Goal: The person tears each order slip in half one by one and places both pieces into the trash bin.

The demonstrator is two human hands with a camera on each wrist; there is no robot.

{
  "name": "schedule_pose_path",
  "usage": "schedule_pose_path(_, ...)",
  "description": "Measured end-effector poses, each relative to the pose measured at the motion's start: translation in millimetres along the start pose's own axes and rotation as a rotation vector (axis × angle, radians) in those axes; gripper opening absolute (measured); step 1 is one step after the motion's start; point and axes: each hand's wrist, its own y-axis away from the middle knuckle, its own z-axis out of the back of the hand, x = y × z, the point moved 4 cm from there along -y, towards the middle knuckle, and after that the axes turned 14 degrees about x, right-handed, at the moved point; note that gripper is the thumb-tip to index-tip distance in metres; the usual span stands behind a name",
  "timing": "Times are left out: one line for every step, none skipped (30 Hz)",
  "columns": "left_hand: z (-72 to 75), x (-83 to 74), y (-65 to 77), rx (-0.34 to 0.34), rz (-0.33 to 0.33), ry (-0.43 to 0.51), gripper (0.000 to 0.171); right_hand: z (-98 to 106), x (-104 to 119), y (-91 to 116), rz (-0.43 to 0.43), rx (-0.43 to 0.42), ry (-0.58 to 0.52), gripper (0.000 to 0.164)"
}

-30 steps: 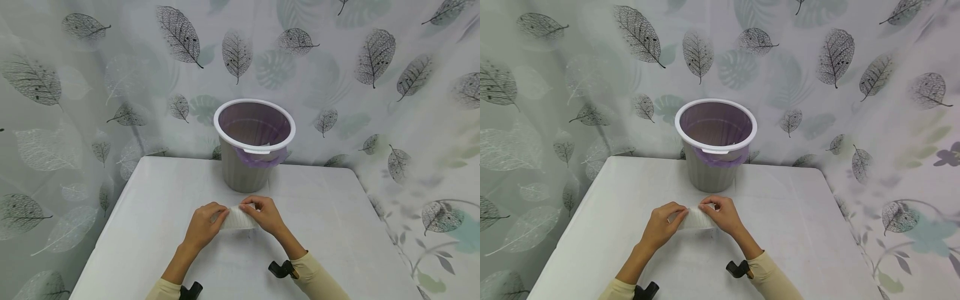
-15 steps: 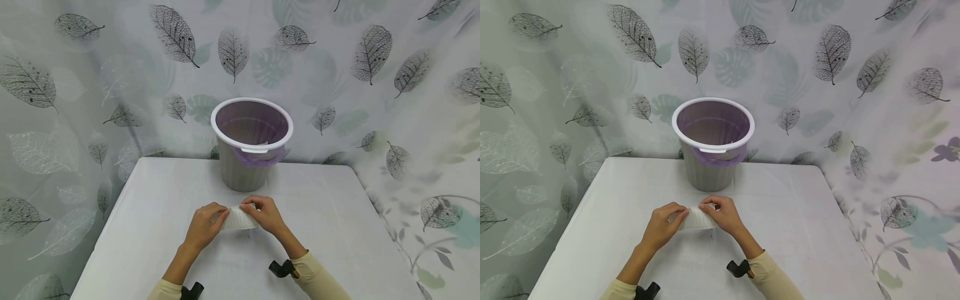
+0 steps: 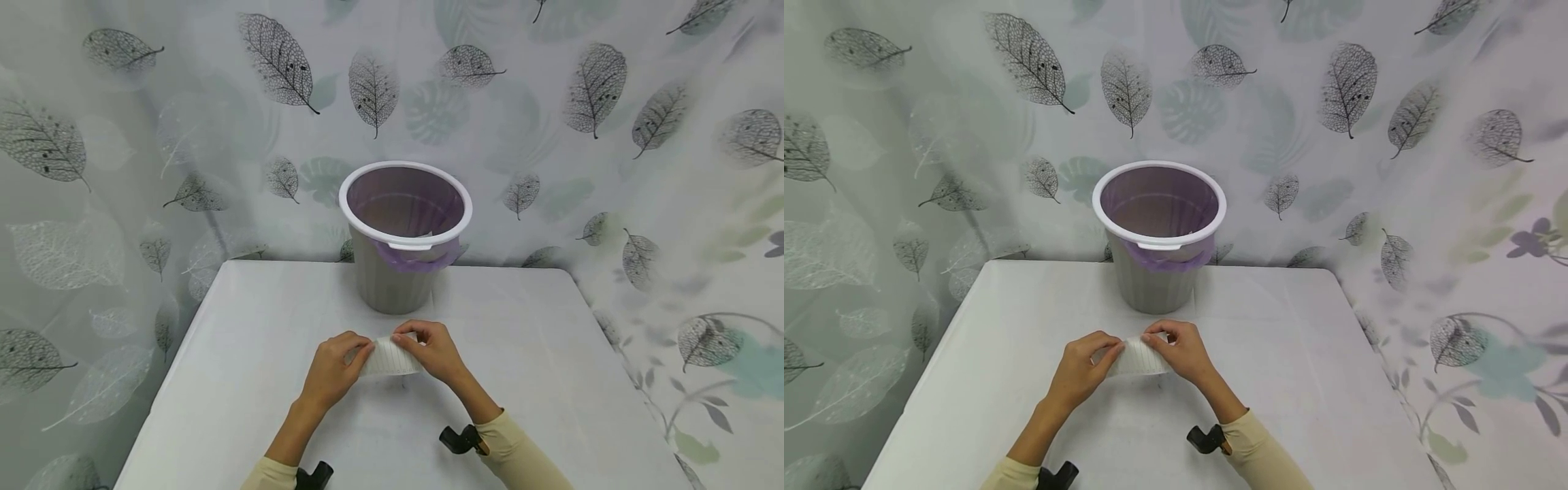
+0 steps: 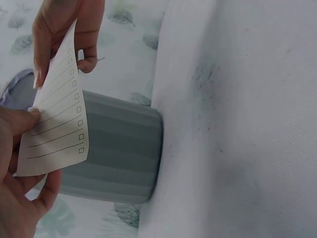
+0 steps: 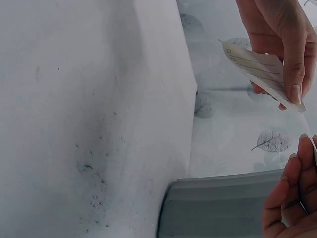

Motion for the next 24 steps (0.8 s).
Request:
schedule_pose_path(0.2, 0.1, -0.1, 0.0, -0.001, 0.002, 0.006, 0, 0, 0, 0.001, 0.0, 0.001, 0.005)
schedule_pose_path(0.4, 0.1, -0.2, -0.001, -0.003, 0.003, 0.006, 0, 0, 0, 0.001, 0.001, 0.002, 0.005)
schedule_pose_path(0.7, 0.2, -0.4, -0.002, -0.005, 0.004, 0.006, 0, 0, 0, 0.002, 0.001, 0.005, 0.005)
schedule_pose_path(1.1, 0.1, -0.5, -0.003, -0.007, 0.003, 0.006, 0, 0, -1, 0.004, 0.0, 0.007, 0.005)
schedule_pose_path(1.5, 0.1, -0.8, -0.004, -0.01, 0.003, 0.006, 0, 0, -1, 0.007, -0.001, 0.008, 0.005)
schedule_pose_path(1.9, 0.0, -1.0, -0.006, -0.012, 0.003, 0.006, 0, 0, -1, 0.01, -0.002, 0.009, 0.005)
schedule_pose_path(2.2, -0.1, -1.3, -0.007, -0.015, 0.003, 0.005, 1, 0, -2, 0.014, -0.004, 0.011, 0.005)
schedule_pose_path(2.7, -0.2, -1.5, -0.008, -0.017, 0.0, 0.005, 1, 0, -2, 0.018, -0.006, 0.01, 0.005)
schedule_pose_path(3.0, -0.2, -1.7, -0.009, -0.018, -0.001, 0.005, 1, 0, -2, 0.023, -0.007, 0.01, 0.005)
schedule_pose_path(3.4, 0.1, -1.6, -0.009, -0.019, -0.005, 0.004, 1, 0, -3, 0.026, -0.008, 0.008, 0.005)
schedule_pose_path(4.0, 0.2, -1.6, -0.011, -0.018, -0.007, 0.005, 0, 0, -3, 0.027, -0.008, 0.009, 0.005)
schedule_pose_path(4.5, 0.5, -1.6, -0.013, -0.019, -0.009, 0.006, 0, 0, -3, 0.03, -0.008, 0.009, 0.005)
schedule_pose_path(5.2, 0.7, -1.5, -0.016, -0.019, -0.011, 0.006, 0, 0, -4, 0.031, -0.008, 0.009, 0.005)
schedule_pose_path(5.9, 0.9, -1.5, -0.019, -0.019, -0.012, 0.005, 0, 1, -5, 0.033, -0.009, 0.01, 0.005)
schedule_pose_path(6.9, 1.0, -1.5, -0.022, -0.018, -0.012, 0.004, 0, 1, -5, 0.037, -0.009, 0.013, 0.005)
schedule_pose_path(7.6, 1.0, -1.6, -0.026, -0.02, -0.01, 0.004, 0, 2, -6, 0.039, -0.011, 0.016, 0.005)
schedule_pose_path(8.2, 1.1, -1.7, -0.028, -0.021, -0.006, 0.003, 0, 2, -6, 0.041, -0.013, 0.02, 0.005)
schedule_pose_path(8.7, 1.1, -1.9, -0.031, -0.024, -0.002, 0.003, 0, 3, -6, 0.044, -0.016, 0.022, 0.005)
schedule_pose_path(9.3, 1.2, -2.2, -0.034, -0.026, 0.002, 0.004, 0, 3, -7, 0.045, -0.018, 0.026, 0.005)
schedule_pose_path(9.8, 1.2, -2.5, -0.036, -0.028, 0.006, 0.005, 0, 4, -7, 0.047, -0.02, 0.029, 0.004)
schedule_pose_path(10.3, 1.1, -2.7, -0.037, -0.029, 0.008, 0.005, 0, 4, -7, 0.048, -0.022, 0.032, 0.004)
schedule_pose_path(10.6, 1.3, -2.9, -0.039, -0.032, 0.011, 0.005, 1, 4, -7, 0.049, -0.024, 0.034, 0.005)
schedule_pose_path(10.8, 1.3, -3.0, -0.039, -0.033, 0.014, 0.005, 1, 5, -7, 0.051, -0.024, 0.034, 0.005)
schedule_pose_path(11.2, 1.3, -3.1, -0.04, -0.034, 0.015, 0.005, 1, 5, -8, 0.051, -0.026, 0.035, 0.005)
